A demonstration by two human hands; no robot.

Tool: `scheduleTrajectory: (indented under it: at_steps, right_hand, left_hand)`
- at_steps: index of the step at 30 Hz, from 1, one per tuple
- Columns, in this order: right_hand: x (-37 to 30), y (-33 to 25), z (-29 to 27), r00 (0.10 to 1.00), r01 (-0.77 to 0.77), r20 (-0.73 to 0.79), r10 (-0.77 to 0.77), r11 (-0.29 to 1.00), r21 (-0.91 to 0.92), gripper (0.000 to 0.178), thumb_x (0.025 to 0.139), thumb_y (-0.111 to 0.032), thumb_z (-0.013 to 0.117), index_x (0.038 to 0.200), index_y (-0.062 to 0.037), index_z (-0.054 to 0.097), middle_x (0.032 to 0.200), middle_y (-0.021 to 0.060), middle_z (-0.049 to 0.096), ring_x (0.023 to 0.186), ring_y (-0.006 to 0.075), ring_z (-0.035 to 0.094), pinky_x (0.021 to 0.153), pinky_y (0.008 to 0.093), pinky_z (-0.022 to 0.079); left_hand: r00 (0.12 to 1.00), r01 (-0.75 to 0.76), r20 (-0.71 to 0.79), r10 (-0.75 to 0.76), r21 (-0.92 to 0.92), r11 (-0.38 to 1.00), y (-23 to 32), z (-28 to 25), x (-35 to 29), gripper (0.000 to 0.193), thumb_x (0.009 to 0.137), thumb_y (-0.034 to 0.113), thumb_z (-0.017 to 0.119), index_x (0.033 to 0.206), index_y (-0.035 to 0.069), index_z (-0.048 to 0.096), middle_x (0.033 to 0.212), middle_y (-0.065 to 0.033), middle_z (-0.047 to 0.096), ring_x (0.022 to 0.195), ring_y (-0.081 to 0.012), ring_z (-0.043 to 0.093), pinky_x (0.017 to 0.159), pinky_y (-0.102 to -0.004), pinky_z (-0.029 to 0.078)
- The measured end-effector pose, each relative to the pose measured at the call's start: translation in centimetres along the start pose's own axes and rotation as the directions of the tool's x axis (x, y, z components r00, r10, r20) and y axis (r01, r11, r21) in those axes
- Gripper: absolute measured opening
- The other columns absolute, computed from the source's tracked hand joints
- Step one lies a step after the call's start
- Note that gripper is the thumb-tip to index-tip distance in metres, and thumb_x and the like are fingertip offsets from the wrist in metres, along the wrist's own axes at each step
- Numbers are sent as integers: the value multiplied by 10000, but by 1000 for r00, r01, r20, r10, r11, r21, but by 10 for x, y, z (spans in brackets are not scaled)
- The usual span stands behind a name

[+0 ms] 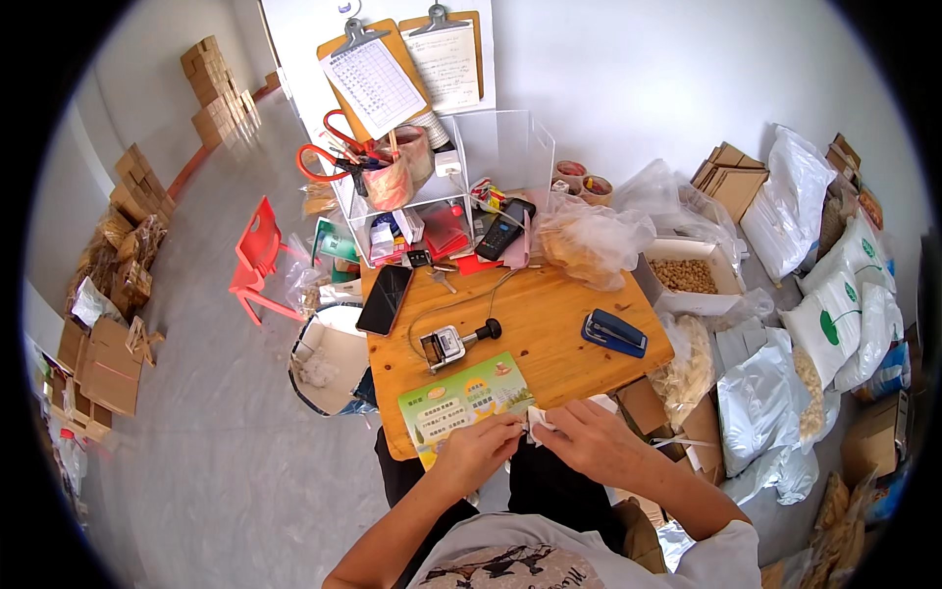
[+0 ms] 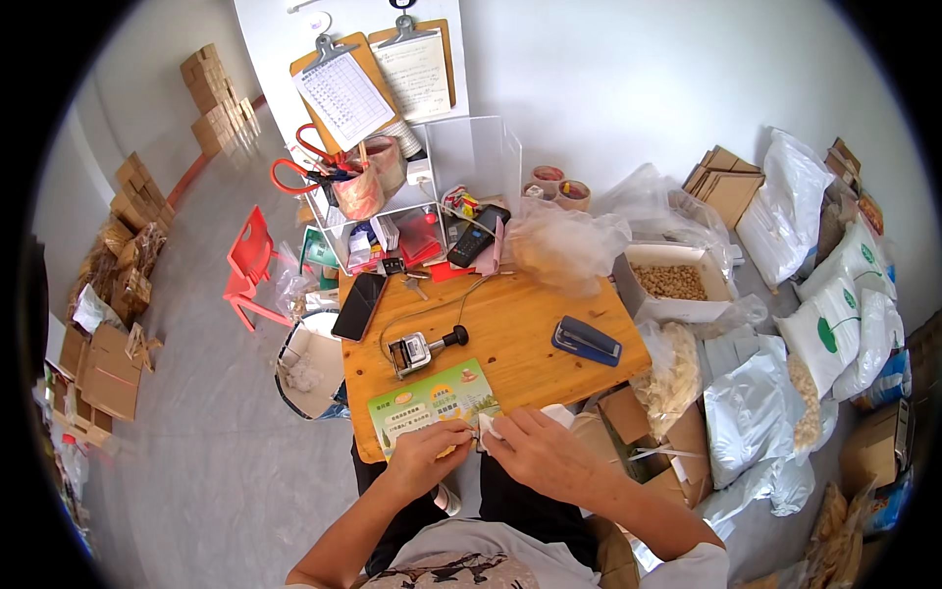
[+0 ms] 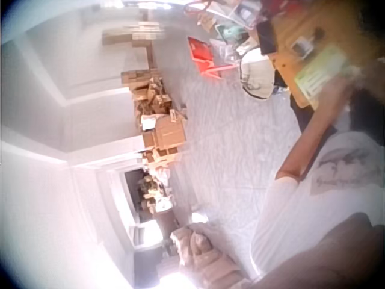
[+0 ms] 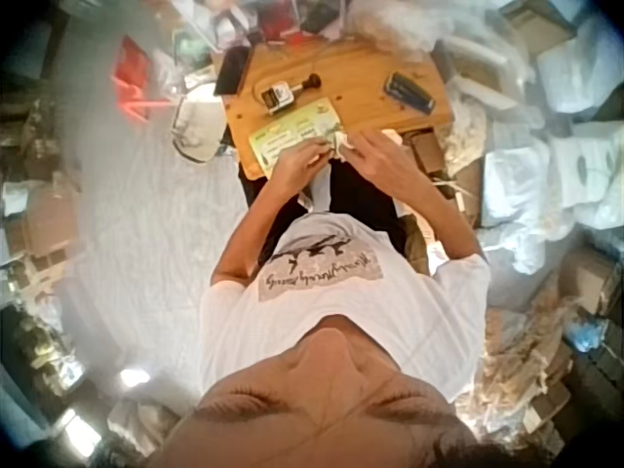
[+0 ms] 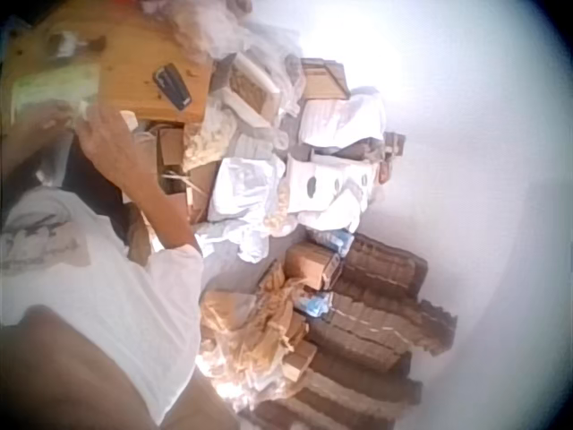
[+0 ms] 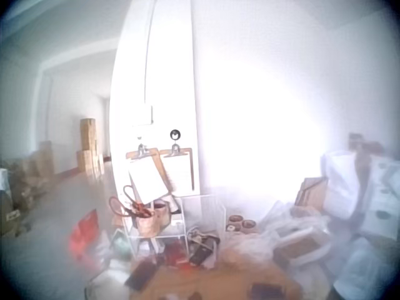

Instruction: The person sits at a cluttered wooden desk in a warehouse and uses a handheld stamp to mark a stack of yellow and green documents. They repeatedly pick up the stamp, press it onto the paper, and place it back down, occasionally wiping the stamp head with a white tissue.

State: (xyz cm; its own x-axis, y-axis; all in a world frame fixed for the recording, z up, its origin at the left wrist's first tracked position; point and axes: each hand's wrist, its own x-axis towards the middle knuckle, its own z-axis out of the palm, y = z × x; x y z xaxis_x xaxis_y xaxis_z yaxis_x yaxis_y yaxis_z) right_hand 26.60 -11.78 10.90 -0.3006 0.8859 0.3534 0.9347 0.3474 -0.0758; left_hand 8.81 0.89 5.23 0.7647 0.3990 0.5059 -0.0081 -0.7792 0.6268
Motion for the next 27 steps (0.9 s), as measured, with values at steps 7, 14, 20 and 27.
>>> scheduleTrajectory:
  at_steps: [7,14,20,27]
  right_hand:
    - [1,3,10,999,-38,11,39,999,-29,286,752,-93,647,1024,-8,629,890,82,524,837,236,562,715,337,479]
    - [-2,2,15,1000,1,-22,-2,999,-41,233,751,-107,627,959,-4,618,863,83,511,824,234,551,707,329,474]
    - [1,0,12,1000,18,18,-17,998,-58,232,769,-100,634,985,-15,626,875,77,521,826,235,552,710,329,475]
    - [1,13,21,999,18,-43,-21,998,-67,196,758,-122,620,921,-13,612,864,82,528,842,236,561,719,330,465]
  left_hand:
    - [1000,4,-3,-4,-30,1000,-3,4,-4,202,740,-4,760,918,14,667,976,-117,709,821,-254,707,703,-300,572]
    - [1000,23,20,-22,-32,999,-2,3,-2,203,738,-8,757,919,13,668,978,-111,710,831,-261,705,710,-307,572]
    - [999,44,-10,-44,-2,999,-3,5,-4,201,741,1,755,922,17,671,981,-112,710,834,-260,705,709,-307,574]
    - [997,-17,75,20,-46,999,-3,5,-7,197,742,27,766,918,34,675,993,-103,712,831,-250,706,697,-299,574]
